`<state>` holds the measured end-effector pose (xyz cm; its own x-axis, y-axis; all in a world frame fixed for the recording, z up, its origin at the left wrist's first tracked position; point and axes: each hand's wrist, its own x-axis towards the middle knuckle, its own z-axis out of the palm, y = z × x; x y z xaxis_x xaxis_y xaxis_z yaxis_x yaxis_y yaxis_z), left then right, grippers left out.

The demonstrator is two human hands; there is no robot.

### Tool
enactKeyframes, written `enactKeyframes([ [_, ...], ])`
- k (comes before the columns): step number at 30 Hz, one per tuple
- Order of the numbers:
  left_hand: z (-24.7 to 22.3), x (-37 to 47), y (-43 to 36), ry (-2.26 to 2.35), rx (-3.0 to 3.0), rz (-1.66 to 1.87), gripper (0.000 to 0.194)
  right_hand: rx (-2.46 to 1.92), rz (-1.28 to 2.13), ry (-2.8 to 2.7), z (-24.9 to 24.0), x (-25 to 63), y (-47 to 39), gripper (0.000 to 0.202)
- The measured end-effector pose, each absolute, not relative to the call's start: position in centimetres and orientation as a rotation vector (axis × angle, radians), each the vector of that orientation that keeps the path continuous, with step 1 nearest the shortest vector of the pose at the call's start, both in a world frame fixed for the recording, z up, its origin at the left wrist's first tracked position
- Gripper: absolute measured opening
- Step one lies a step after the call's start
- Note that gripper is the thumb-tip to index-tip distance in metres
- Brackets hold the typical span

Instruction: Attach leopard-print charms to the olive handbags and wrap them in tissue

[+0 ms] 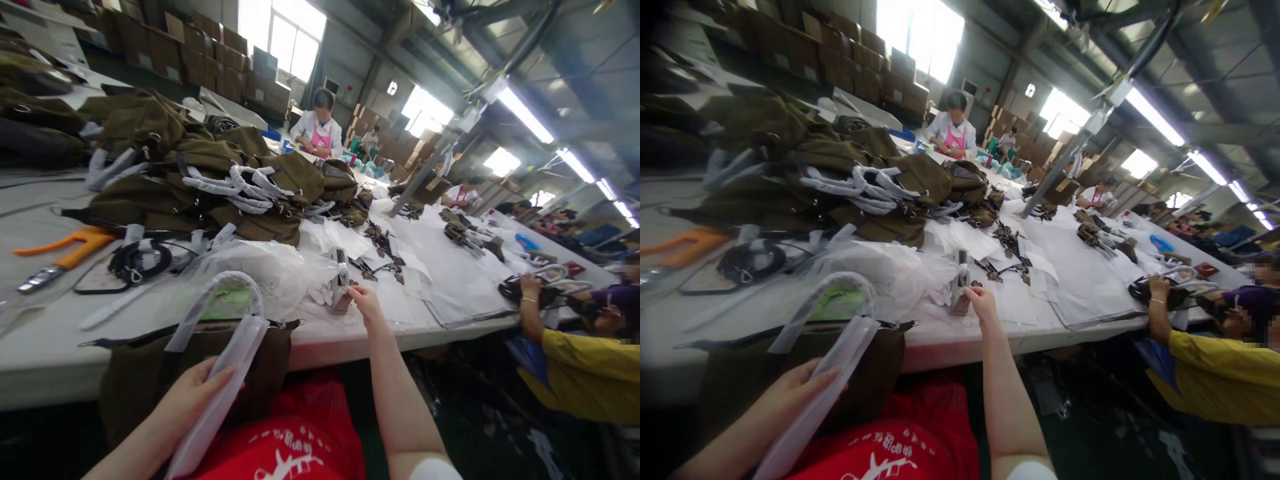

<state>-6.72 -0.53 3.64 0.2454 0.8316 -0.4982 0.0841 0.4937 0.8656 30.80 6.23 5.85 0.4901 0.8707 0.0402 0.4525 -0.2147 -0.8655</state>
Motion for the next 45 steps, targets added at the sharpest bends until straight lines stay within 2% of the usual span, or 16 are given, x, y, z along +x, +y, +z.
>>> enactKeyframes([
  [7, 3.6, -6.7, -0.4, 1.227, 0.917, 0.615, 0.053, -1.681, 0.506, -0.996, 5.0, 29.3, 3.7, 0.039],
  [17, 4.3, -6.1, -1.0, 1.203, 0.902, 0.654, 0.053, -1.791, 0.753, -0.815, 3.4, 28.9, 1.0, 0.041],
  [24, 3.9, -6.0, -1.3, 1.22, 1.016, 0.689, 0.055, -1.509, 1.307, -1.22, 7.0, 18.4, -0.6, 0.033],
  [28, 3.7, -6.0, -1.5, 1.23, 1.109, 0.726, 0.05, -1.448, 1.492, -1.4, 6.6, 12.8, -0.5, 0.029],
  [33, 3.8, -6.3, -1.5, 1.31, 1.325, 0.732, 0.033, -1.64, 1.346, -1.636, 4.5, 10.8, 0.6, 0.033],
  [37, 4.3, -6.6, -1.5, 1.299, 1.294, 0.749, 0.032, -1.799, 1.204, -1.775, 3.9, 11.2, 1.0, 0.049],
  [40, 4.5, -6.8, -1.4, 1.189, 1.08, 0.755, 0.039, -1.749, 1.477, -1.611, 4.1, 11.4, 0.8, 0.048],
  [43, 4.2, -6.9, -1.2, 1.083, 0.882, 0.749, 0.046, -1.428, 1.785, -1.346, 4.5, 11.6, 0.3, 0.036],
  [45, 4.0, -7.2, -1.1, 1.077, 0.886, 0.731, 0.049, -1.269, 1.942, -1.24, 4.9, 11.7, -0.1, 0.041],
])
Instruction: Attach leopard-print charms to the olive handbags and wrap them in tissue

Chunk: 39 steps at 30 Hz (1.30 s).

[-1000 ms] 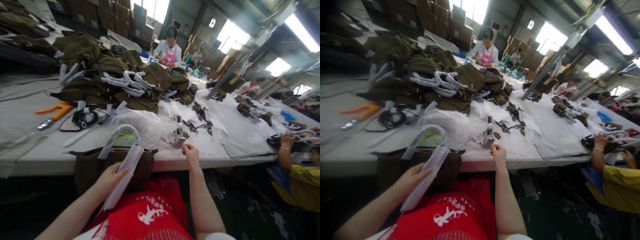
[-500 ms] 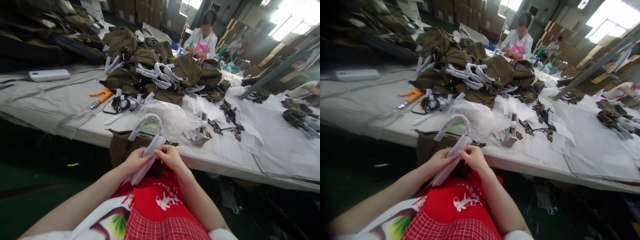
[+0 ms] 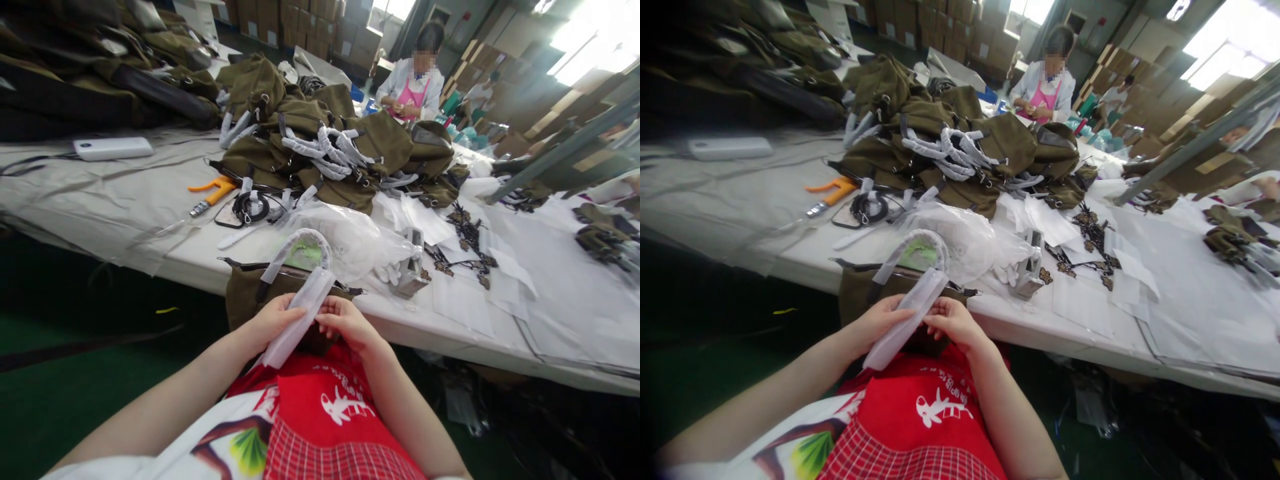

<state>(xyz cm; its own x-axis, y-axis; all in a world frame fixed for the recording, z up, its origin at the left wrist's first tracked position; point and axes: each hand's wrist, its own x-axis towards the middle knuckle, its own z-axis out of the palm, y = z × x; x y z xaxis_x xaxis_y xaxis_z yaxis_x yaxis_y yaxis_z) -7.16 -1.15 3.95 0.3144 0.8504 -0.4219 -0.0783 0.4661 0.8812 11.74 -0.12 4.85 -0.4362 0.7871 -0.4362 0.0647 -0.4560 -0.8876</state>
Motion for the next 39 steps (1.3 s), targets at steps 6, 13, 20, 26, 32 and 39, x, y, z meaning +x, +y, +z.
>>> enactKeyframes([
  [6, 4.8, -7.5, -1.1, 1.224, 1.395, 0.639, 0.035, -1.48, 1.932, -1.233, 4.1, 9.9, -0.5, 0.048],
  [13, 5.2, -9.2, -1.8, 1.171, 1.379, 0.653, 0.05, -1.608, 1.636, -1.088, 2.9, 8.6, 0.4, 0.048],
  [20, 6.3, -10.4, -5.2, 1.08, 1.364, 0.645, 0.093, -1.529, 1.582, -0.897, 2.6, 8.8, 0.8, 0.047],
  [26, 5.8, -9.1, -5.6, 1.29, 1.574, 0.92, 0.04, -1.202, 2.024, -1.07, 3.4, 9.3, -0.5, 0.042],
  [32, 6.0, -9.5, -5.4, 1.21, 1.707, 0.886, 0.027, -1.272, 1.987, -1.095, 3.7, 8.7, -1.2, 0.037],
  [39, 7.8, -9.9, -5.4, 1.083, 1.829, 0.737, 0.033, -1.197, 2.0, -1.034, 3.6, 8.6, -1.3, 0.045],
])
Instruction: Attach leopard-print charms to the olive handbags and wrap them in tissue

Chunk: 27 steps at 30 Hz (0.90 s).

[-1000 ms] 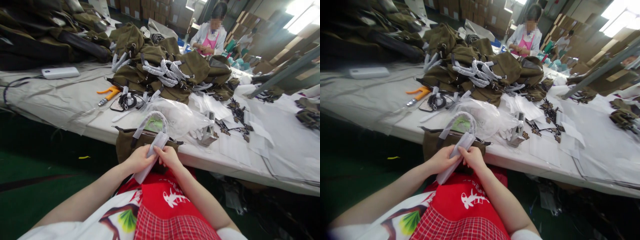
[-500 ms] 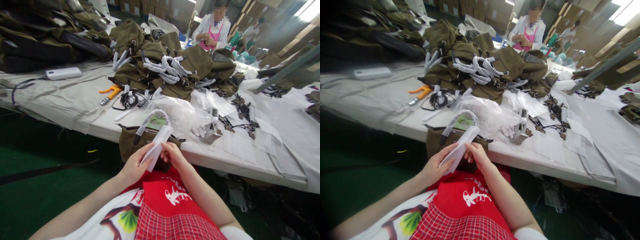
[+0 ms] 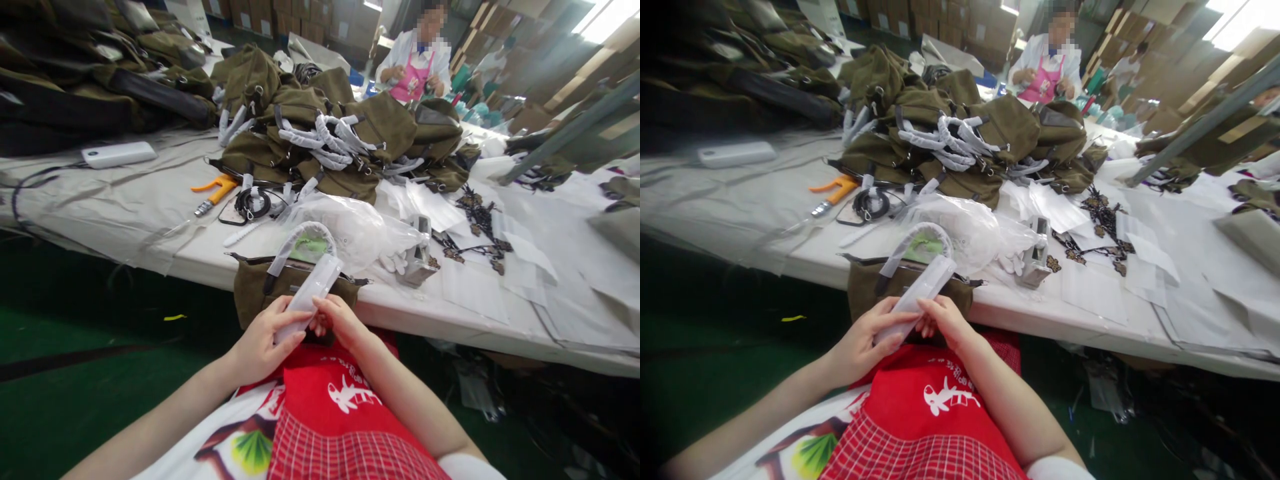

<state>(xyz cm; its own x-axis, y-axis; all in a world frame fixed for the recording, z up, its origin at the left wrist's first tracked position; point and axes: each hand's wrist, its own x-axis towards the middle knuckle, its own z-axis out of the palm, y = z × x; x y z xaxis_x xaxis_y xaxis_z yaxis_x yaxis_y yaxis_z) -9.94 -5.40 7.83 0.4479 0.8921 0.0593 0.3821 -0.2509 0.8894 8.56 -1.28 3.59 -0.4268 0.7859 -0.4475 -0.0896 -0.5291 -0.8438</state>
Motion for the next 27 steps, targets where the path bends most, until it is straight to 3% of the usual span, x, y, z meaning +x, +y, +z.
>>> enactKeyframes([
  [7, 5.8, -9.1, -5.2, 1.264, 1.217, 0.768, 0.047, -1.26, 1.858, -1.071, 3.1, 8.0, -1.2, 0.053],
  [13, 4.9, -8.5, -4.6, 1.175, 0.943, 0.582, 0.059, -1.396, 1.773, -1.441, 5.1, 11.8, -0.3, 0.043],
  [18, 3.8, -8.5, -3.8, 1.254, 1.008, 0.573, 0.061, -1.758, 0.497, -1.298, 7.4, 21.7, 2.0, 0.032],
  [20, 3.5, -8.3, -3.6, 1.244, 1.035, 0.537, 0.062, -1.899, 0.207, -1.204, 7.6, 25.8, 3.0, 0.034],
  [27, 1.6, -8.0, -3.7, 1.229, 1.0, 0.527, 0.069, -1.884, 0.515, -1.157, 5.6, 30.8, 6.1, 0.034],
])
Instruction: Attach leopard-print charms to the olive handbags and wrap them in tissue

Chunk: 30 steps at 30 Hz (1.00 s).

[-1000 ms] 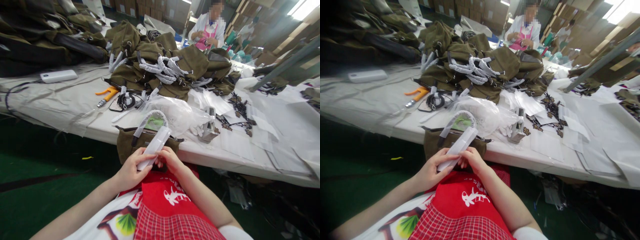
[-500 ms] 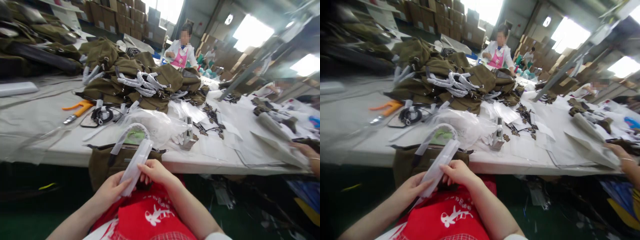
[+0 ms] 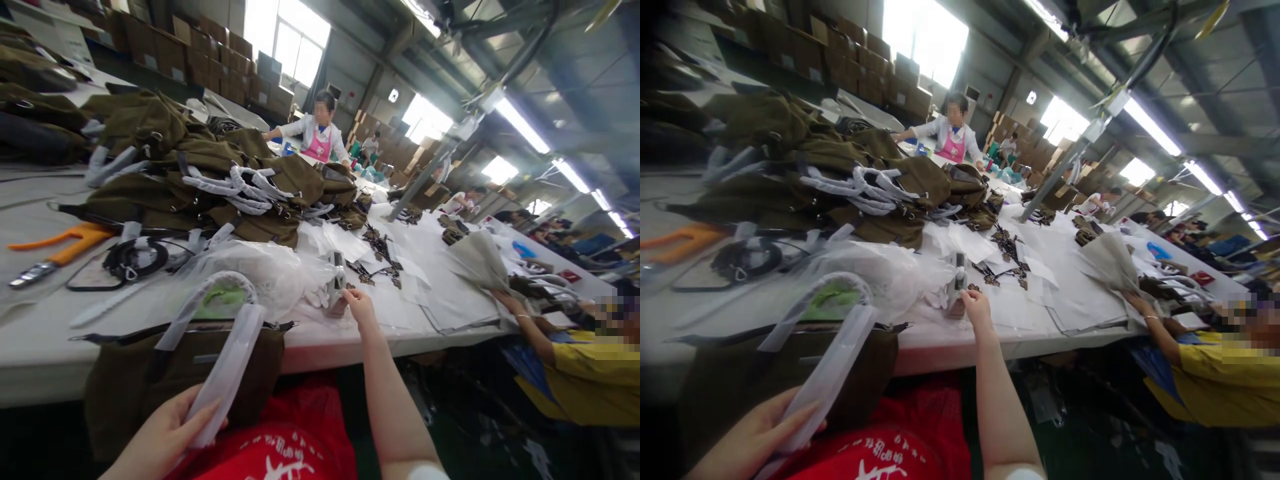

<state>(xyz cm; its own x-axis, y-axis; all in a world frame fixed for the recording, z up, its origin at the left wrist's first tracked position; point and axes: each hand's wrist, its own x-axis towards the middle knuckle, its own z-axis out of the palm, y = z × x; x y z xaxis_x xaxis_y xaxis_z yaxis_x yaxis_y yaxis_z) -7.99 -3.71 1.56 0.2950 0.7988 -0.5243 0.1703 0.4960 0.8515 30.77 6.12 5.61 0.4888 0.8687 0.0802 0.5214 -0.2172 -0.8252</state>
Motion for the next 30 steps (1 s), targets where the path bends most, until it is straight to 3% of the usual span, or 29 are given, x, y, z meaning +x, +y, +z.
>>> enactKeyframes([
  [10, 1.7, -8.3, -4.0, 1.248, 0.993, 0.553, 0.067, -1.72, 0.396, -1.033, 4.6, 29.1, 3.1, 0.037],
  [17, 3.6, -7.1, -3.7, 1.192, 0.919, 0.565, 0.066, -1.744, 0.704, -0.833, 3.4, 29.0, 1.6, 0.04],
  [30, 4.1, -7.0, -4.5, 1.094, 0.896, 0.644, 0.051, -1.896, 0.657, -0.751, 2.8, 30.2, 1.4, 0.043],
])
